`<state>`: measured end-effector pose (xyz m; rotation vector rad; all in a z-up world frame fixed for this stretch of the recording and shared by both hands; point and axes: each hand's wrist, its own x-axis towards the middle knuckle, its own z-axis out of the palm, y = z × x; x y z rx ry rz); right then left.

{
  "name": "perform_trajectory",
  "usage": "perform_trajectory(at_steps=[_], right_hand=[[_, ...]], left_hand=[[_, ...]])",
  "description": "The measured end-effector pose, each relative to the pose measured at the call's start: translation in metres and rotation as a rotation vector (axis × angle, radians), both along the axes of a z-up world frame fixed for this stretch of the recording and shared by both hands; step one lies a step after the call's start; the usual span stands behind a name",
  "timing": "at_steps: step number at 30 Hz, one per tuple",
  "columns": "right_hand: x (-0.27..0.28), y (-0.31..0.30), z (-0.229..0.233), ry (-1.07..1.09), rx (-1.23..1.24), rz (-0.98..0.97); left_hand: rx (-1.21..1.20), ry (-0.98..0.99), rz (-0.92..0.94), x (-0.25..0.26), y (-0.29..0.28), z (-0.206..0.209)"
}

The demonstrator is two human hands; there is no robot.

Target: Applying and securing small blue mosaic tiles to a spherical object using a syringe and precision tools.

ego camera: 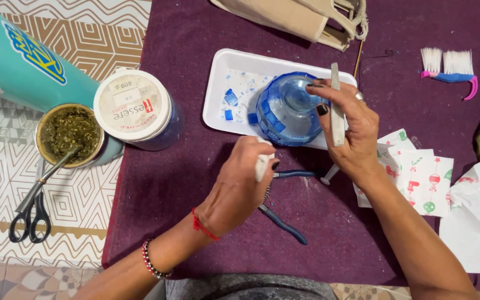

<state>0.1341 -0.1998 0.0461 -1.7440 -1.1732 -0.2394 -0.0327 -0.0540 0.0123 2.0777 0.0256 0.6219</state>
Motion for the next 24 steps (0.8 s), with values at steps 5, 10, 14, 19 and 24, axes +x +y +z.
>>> perform_trajectory(at_steps=[5,10,14,19,24], right_hand=[[0.003,-0.005,0.004,-0.042,0.032,0.023],[-0.013,-0.02,0.007,0.074,0.107,0.062],[-0.033,-0.023,0.018,0.228,-0.083,0.245],[-0.066,-0.014,0.023,0.159,-0.295,0.349],[-0.056,-0.024,0.031,0.34,-0.097,0.265]], left_hand=[[0.088,0.158,-0.143,-0.004,0.005,0.028],[-0.134,0.372,-0.158,-0.018,0.019,0.038],[-0.098,0.204,-0.043,-0.026,0.025,0.037],[-0.366,0.112,-0.091,-0.038,0.017,0.048],[-0.475,0.235,-0.137,-0.049,0.03,0.049]])
